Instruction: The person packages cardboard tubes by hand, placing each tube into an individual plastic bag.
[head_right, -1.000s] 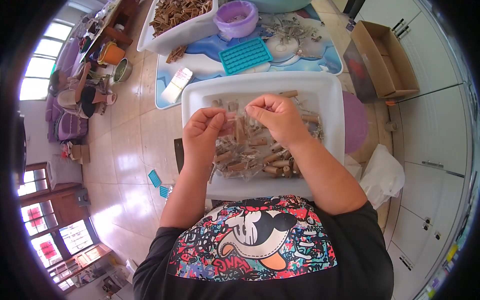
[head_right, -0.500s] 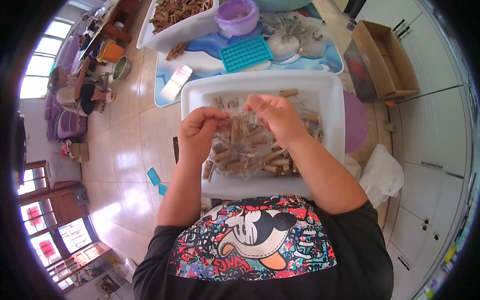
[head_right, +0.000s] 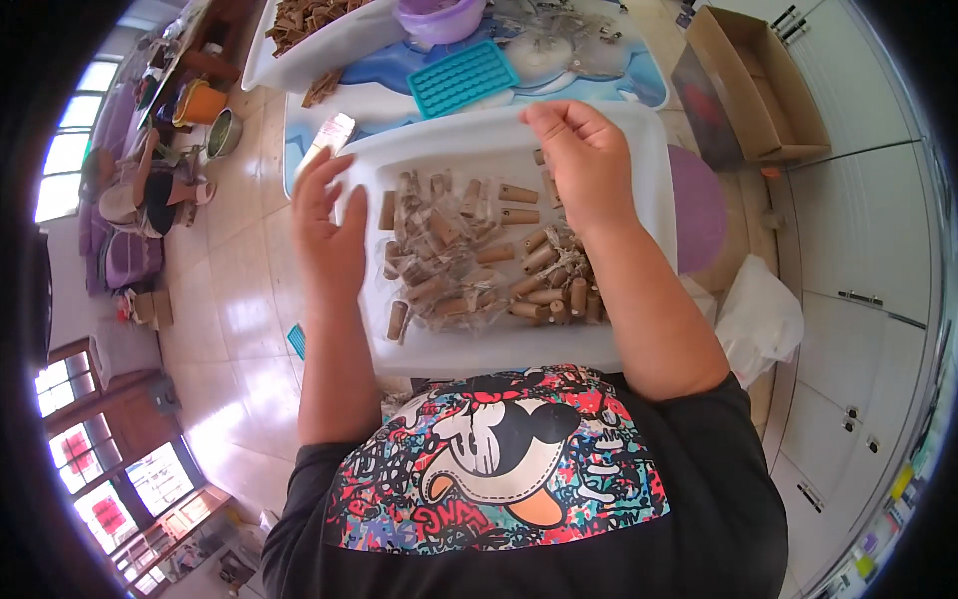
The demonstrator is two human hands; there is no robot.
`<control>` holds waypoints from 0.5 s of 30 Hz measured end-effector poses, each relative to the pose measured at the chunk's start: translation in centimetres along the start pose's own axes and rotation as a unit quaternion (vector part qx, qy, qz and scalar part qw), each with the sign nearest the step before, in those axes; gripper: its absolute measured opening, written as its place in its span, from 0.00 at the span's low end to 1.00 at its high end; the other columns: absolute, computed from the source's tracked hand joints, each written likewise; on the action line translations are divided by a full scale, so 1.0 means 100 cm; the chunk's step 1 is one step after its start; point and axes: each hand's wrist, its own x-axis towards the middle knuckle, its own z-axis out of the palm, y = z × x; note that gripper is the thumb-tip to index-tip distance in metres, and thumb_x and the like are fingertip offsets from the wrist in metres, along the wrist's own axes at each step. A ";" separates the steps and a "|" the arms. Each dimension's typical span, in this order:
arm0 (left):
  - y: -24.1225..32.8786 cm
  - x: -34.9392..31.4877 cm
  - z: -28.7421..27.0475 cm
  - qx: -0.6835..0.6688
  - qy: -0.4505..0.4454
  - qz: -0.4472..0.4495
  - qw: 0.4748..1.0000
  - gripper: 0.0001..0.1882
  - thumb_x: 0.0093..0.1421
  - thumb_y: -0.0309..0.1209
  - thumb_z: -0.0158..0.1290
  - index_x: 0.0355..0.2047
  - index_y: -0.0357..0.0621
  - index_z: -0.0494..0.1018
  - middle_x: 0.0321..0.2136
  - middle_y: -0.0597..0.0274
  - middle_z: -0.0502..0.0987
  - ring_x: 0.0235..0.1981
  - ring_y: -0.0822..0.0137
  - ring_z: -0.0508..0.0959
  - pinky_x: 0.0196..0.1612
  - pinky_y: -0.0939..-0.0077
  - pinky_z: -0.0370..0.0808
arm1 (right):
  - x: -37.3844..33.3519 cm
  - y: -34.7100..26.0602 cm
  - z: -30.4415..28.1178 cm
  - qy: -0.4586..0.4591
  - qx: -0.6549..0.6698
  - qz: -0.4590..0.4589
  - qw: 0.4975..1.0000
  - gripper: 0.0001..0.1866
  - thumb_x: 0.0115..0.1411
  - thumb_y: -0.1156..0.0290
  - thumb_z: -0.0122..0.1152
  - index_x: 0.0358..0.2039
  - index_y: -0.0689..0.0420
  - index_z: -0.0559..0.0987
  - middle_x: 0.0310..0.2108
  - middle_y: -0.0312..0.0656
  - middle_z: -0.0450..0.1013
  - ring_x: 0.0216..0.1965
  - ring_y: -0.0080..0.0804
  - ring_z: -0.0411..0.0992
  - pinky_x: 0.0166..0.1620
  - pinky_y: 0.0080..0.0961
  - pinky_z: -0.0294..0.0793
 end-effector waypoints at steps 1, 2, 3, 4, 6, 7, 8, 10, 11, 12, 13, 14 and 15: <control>0.007 -0.003 0.009 0.000 -0.061 0.036 0.998 0.13 0.49 0.22 0.50 0.37 0.41 0.70 0.42 0.51 0.70 0.46 0.56 0.68 0.50 0.67 0.63 | 0.003 -0.001 -0.004 0.006 0.023 -0.014 1.000 0.09 0.56 0.67 0.56 0.30 0.60 0.76 0.13 0.23 0.59 0.14 0.08 0.50 0.18 0.10 0.46; 0.014 -0.006 0.019 0.001 -0.120 0.071 0.990 0.12 0.49 0.23 0.51 0.36 0.42 0.71 0.41 0.52 0.71 0.45 0.55 0.69 0.49 0.67 0.65 | 0.005 -0.001 -0.007 0.011 0.045 -0.029 0.998 0.09 0.56 0.67 0.56 0.30 0.61 0.76 0.13 0.23 0.57 0.14 0.08 0.49 0.17 0.11 0.44; 0.019 -0.011 0.034 -0.017 -0.191 0.087 0.978 0.12 0.48 0.25 0.53 0.35 0.42 0.71 0.40 0.53 0.71 0.43 0.54 0.70 0.47 0.65 0.66 | 0.007 -0.002 -0.008 0.013 0.045 -0.028 0.999 0.09 0.56 0.67 0.56 0.30 0.61 0.76 0.13 0.23 0.57 0.14 0.08 0.49 0.17 0.11 0.44; 0.023 -0.019 0.051 -0.034 -0.262 0.103 0.959 0.12 0.47 0.26 0.54 0.34 0.43 0.72 0.38 0.54 0.71 0.41 0.53 0.70 0.45 0.64 0.68 | 0.009 -0.003 -0.010 0.027 0.055 -0.049 0.997 0.09 0.56 0.67 0.56 0.30 0.61 0.76 0.13 0.22 0.58 0.14 0.08 0.48 0.17 0.11 0.44; 0.029 -0.039 0.084 -0.032 -0.342 0.088 0.935 0.12 0.46 0.29 0.56 0.33 0.43 0.72 0.34 0.55 0.72 0.38 0.52 0.71 0.42 0.62 0.69 | 0.011 -0.006 -0.012 0.042 0.065 -0.070 0.995 0.09 0.56 0.68 0.56 0.30 0.61 0.76 0.13 0.22 0.58 0.14 0.09 0.48 0.17 0.11 0.44; 0.031 -0.047 0.095 -0.032 -0.342 0.088 0.935 0.12 0.46 0.29 0.56 0.33 0.43 0.72 0.34 0.55 0.72 0.38 0.52 0.71 0.42 0.62 0.69 | 0.012 -0.008 -0.013 0.051 0.076 -0.075 0.993 0.09 0.56 0.68 0.56 0.30 0.62 0.76 0.13 0.22 0.58 0.13 0.09 0.48 0.17 0.11 0.43; 0.032 -0.053 0.107 0.022 -0.371 0.100 0.923 0.11 0.46 0.30 0.56 0.32 0.42 0.73 0.34 0.55 0.72 0.38 0.54 0.71 0.40 0.65 0.69 | 0.013 -0.008 -0.015 0.064 0.086 -0.080 0.991 0.09 0.56 0.68 0.56 0.30 0.62 0.76 0.13 0.22 0.58 0.13 0.09 0.48 0.17 0.11 0.43; 0.023 -0.060 0.118 0.074 -0.399 0.112 0.907 0.10 0.47 0.30 0.56 0.31 0.42 0.73 0.34 0.55 0.72 0.38 0.57 0.72 0.38 0.68 0.70 | 0.015 -0.007 -0.017 0.071 0.085 -0.078 0.991 0.09 0.56 0.68 0.56 0.30 0.62 0.76 0.13 0.22 0.58 0.13 0.09 0.48 0.17 0.11 0.44; 0.017 -0.062 0.122 0.049 -0.408 0.109 0.905 0.11 0.48 0.31 0.56 0.32 0.43 0.73 0.33 0.55 0.73 0.36 0.59 0.73 0.37 0.69 0.70 | 0.016 -0.007 -0.017 0.075 0.086 -0.075 0.991 0.09 0.56 0.68 0.56 0.30 0.62 0.76 0.13 0.23 0.58 0.13 0.08 0.49 0.17 0.11 0.44; 0.011 -0.063 0.126 0.024 -0.416 0.105 0.903 0.11 0.48 0.31 0.56 0.33 0.43 0.73 0.32 0.56 0.73 0.33 0.61 0.74 0.36 0.70 0.70 | 0.015 -0.007 -0.015 0.074 0.086 -0.075 0.991 0.09 0.56 0.68 0.56 0.30 0.62 0.76 0.13 0.23 0.58 0.13 0.08 0.49 0.17 0.11 0.44; 0.014 -0.058 0.126 0.023 -0.419 0.109 0.901 0.11 0.48 0.31 0.56 0.33 0.43 0.73 0.32 0.56 0.73 0.33 0.61 0.74 0.36 0.70 0.70 | 0.013 -0.007 -0.016 0.078 0.085 -0.066 0.991 0.09 0.56 0.68 0.56 0.30 0.62 0.76 0.13 0.23 0.58 0.14 0.08 0.49 0.17 0.11 0.44; 0.016 -0.051 0.122 -0.033 -0.457 -0.008 0.889 0.12 0.49 0.31 0.56 0.34 0.42 0.72 0.31 0.58 0.74 0.32 0.65 0.74 0.35 0.73 0.70 | 0.012 -0.007 -0.017 0.080 0.084 -0.057 0.992 0.09 0.56 0.68 0.56 0.30 0.62 0.76 0.13 0.23 0.58 0.14 0.08 0.49 0.17 0.11 0.44; 0.016 -0.046 0.119 -0.086 -0.486 -0.124 0.861 0.12 0.50 0.31 0.55 0.35 0.42 0.71 0.29 0.60 0.75 0.30 0.68 0.74 0.35 0.76 0.69 | 0.012 -0.006 -0.020 0.084 0.084 -0.059 0.991 0.09 0.56 0.68 0.56 0.30 0.62 0.76 0.13 0.23 0.58 0.14 0.08 0.49 0.17 0.11 0.44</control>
